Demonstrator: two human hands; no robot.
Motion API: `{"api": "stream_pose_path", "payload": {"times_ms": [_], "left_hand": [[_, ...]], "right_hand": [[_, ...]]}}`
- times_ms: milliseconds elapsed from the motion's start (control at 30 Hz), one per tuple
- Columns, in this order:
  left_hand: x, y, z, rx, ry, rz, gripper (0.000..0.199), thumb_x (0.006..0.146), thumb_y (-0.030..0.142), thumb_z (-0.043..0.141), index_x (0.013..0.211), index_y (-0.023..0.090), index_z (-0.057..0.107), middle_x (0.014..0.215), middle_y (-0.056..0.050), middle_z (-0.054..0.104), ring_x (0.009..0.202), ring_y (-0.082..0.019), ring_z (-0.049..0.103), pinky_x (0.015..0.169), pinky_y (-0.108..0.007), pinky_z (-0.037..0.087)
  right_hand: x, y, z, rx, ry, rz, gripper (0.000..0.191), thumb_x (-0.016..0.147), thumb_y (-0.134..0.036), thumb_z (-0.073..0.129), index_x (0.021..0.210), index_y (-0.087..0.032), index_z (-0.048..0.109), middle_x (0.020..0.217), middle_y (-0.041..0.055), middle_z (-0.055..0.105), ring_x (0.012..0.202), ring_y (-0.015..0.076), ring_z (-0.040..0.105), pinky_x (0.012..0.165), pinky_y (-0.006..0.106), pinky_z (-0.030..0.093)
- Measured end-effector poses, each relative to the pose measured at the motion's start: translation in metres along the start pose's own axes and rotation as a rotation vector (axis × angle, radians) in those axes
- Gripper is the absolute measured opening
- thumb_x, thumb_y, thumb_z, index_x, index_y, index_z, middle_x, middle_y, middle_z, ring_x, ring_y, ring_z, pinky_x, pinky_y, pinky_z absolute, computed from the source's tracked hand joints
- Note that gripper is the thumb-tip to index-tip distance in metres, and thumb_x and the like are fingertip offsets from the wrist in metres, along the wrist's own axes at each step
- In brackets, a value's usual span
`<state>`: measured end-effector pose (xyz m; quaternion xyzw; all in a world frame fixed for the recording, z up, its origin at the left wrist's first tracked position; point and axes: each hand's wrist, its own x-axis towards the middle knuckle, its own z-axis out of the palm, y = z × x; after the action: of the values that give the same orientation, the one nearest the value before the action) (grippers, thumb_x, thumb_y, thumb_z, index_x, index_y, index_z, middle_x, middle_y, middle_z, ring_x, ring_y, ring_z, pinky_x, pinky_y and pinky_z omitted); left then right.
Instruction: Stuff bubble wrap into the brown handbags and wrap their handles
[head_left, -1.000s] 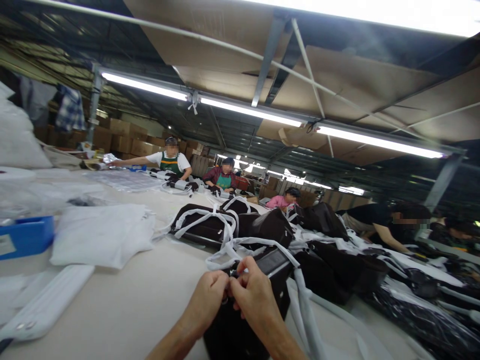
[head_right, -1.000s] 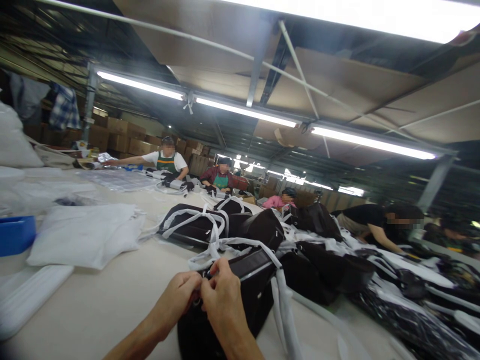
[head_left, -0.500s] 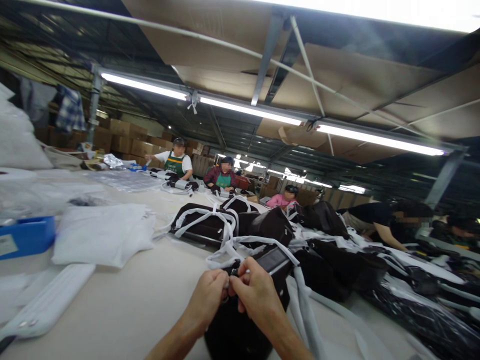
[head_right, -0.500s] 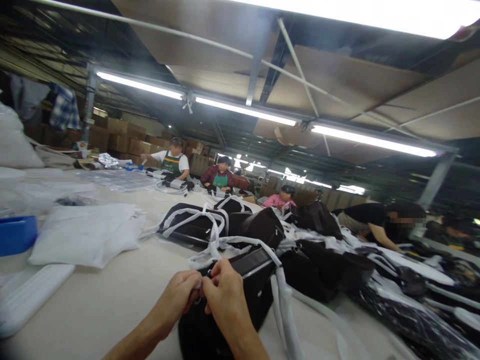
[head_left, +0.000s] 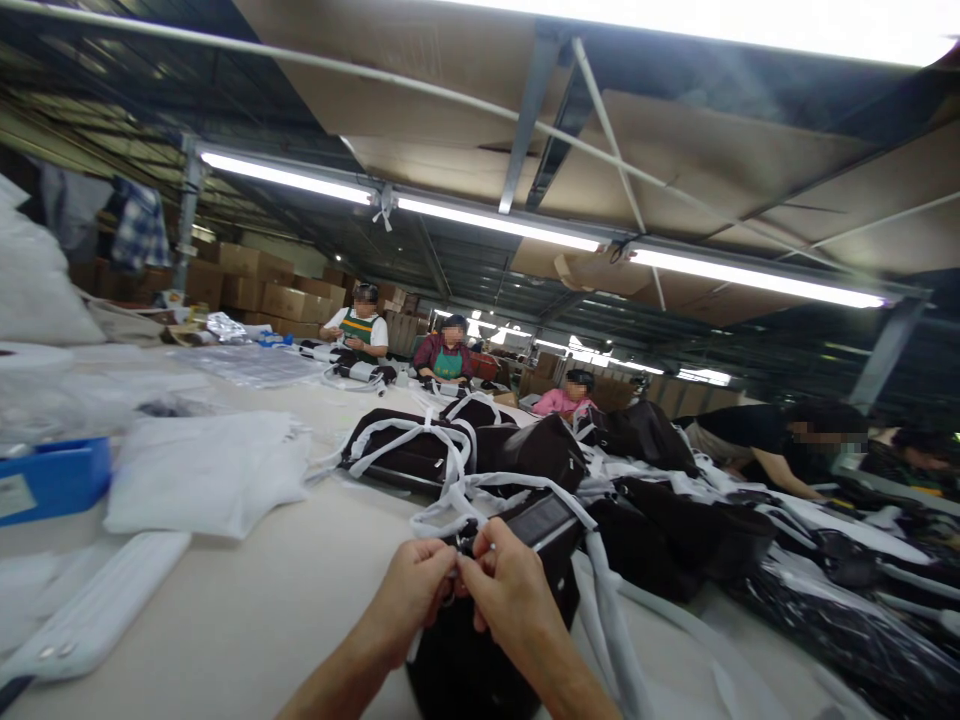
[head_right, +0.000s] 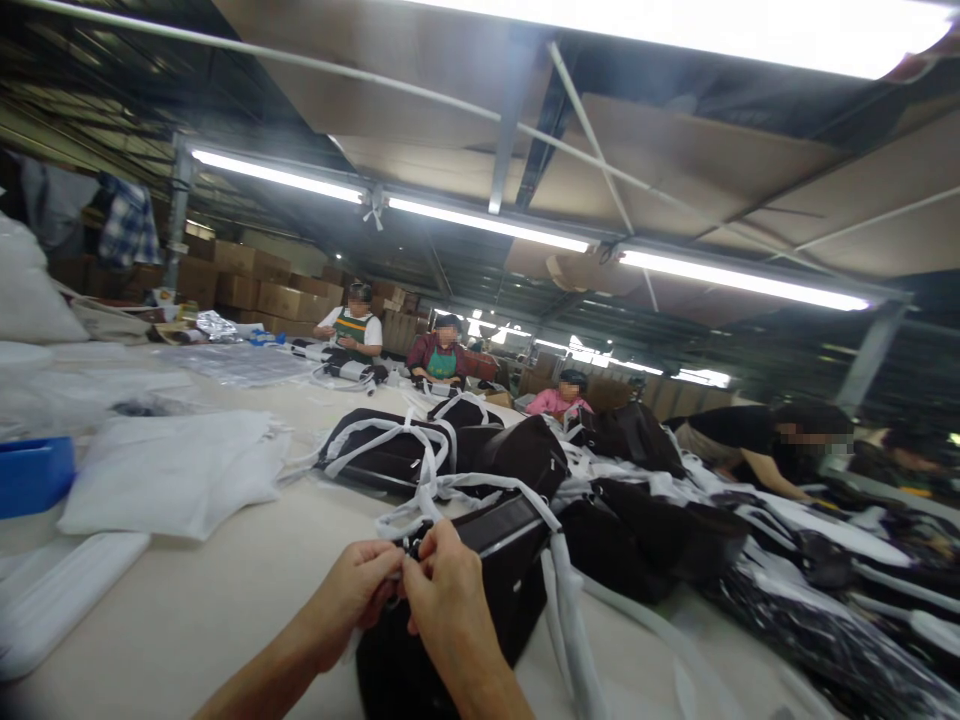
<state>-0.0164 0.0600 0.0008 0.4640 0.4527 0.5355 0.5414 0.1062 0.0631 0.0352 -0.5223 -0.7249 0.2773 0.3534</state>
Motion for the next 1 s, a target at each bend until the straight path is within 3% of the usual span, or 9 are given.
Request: {"api": "stream_pose_path", "payload": {"times_ms": [200,333,467,600,733,833,933,1000], "left_hand": [[0.000,-0.002,0.003,-0.003,0.040,0.024,0.034,0.061,0.052,0.055,0.054,0.020,0.046,0.041,0.010,0.034,0.036,-0.004,0.023,0.039,-0.021,0.013],[-0.004,0.000,0.002,-0.010,0.021,0.026,0.044,0.066,0.061,0.051,0.055,0.019,0.048,0.041,0.008,0.036,0.036,-0.005,0.024,0.039,-0.021,0.014],[-0.005,0.002,0.002,-0.002,0.015,0.032,0.046,0.061,0.064,0.056,0.058,0.018,0.050,0.042,0.009,0.035,0.035,-0.004,0.023,0.038,-0.022,0.013],[-0.001,-0.001,0.004,0.007,0.055,0.030,0.040,0.062,0.060,0.054,0.057,0.022,0.042,0.042,0.010,0.032,0.035,-0.004,0.022,0.038,-0.021,0.013],[0.000,-0.004,0.005,0.037,0.068,0.030,0.037,0.063,0.057,0.051,0.059,0.023,0.040,0.044,0.011,0.032,0.037,-0.005,0.020,0.039,-0.022,0.013],[-0.001,0.001,0.004,0.091,0.036,0.049,0.035,0.065,0.055,0.050,0.056,0.022,0.041,0.043,0.010,0.030,0.039,-0.006,0.020,0.041,-0.023,0.014],[-0.003,0.009,0.002,0.168,0.020,0.115,0.032,0.067,0.048,0.051,0.052,0.021,0.041,0.047,0.008,0.034,0.045,-0.007,0.027,0.045,-0.024,0.019],[-0.004,0.015,0.002,0.213,0.016,0.160,0.031,0.068,0.045,0.051,0.051,0.021,0.041,0.050,0.006,0.036,0.049,-0.009,0.030,0.048,-0.024,0.022]], "right_hand": [[0.004,0.002,-0.005,0.197,-0.095,0.106,0.011,0.079,-0.025,0.051,0.082,-0.022,0.041,0.056,-0.0071,0.064,0.031,0.0080,0.051,0.024,0.013,0.028],[0.009,0.001,-0.006,0.172,-0.101,0.121,0.010,0.077,-0.020,0.051,0.080,-0.022,0.041,0.054,-0.0073,0.064,0.030,0.0074,0.049,0.023,0.012,0.028],[0.012,-0.001,-0.004,0.151,-0.088,0.101,0.010,0.078,-0.019,0.052,0.077,-0.022,0.042,0.050,-0.0085,0.060,0.030,0.0079,0.049,0.023,0.012,0.028],[0.002,-0.001,-0.005,0.228,-0.096,0.143,0.006,0.082,-0.023,0.049,0.083,-0.021,0.043,0.064,-0.0022,0.069,0.030,0.0086,0.053,0.023,0.012,0.030],[-0.023,0.006,-0.017,0.566,-0.167,0.297,0.020,0.084,-0.033,0.056,0.095,-0.017,0.049,0.094,0.0116,0.076,0.036,0.0083,0.058,0.027,0.014,0.039],[-0.037,0.010,-0.034,0.896,-0.163,0.424,0.032,0.077,-0.032,0.071,0.098,-0.014,0.054,0.104,0.0187,0.074,0.037,0.0045,0.055,0.028,0.011,0.036],[-0.041,0.011,-0.046,1.212,-0.177,0.590,0.024,0.078,-0.020,0.074,0.096,-0.012,0.060,0.109,0.0204,0.073,0.039,0.0012,0.054,0.030,0.008,0.035],[-0.042,0.018,-0.047,1.389,-0.270,0.705,0.011,0.083,-0.014,0.071,0.092,-0.011,0.065,0.113,0.0161,0.073,0.044,-0.0002,0.058,0.034,0.005,0.037]]}}
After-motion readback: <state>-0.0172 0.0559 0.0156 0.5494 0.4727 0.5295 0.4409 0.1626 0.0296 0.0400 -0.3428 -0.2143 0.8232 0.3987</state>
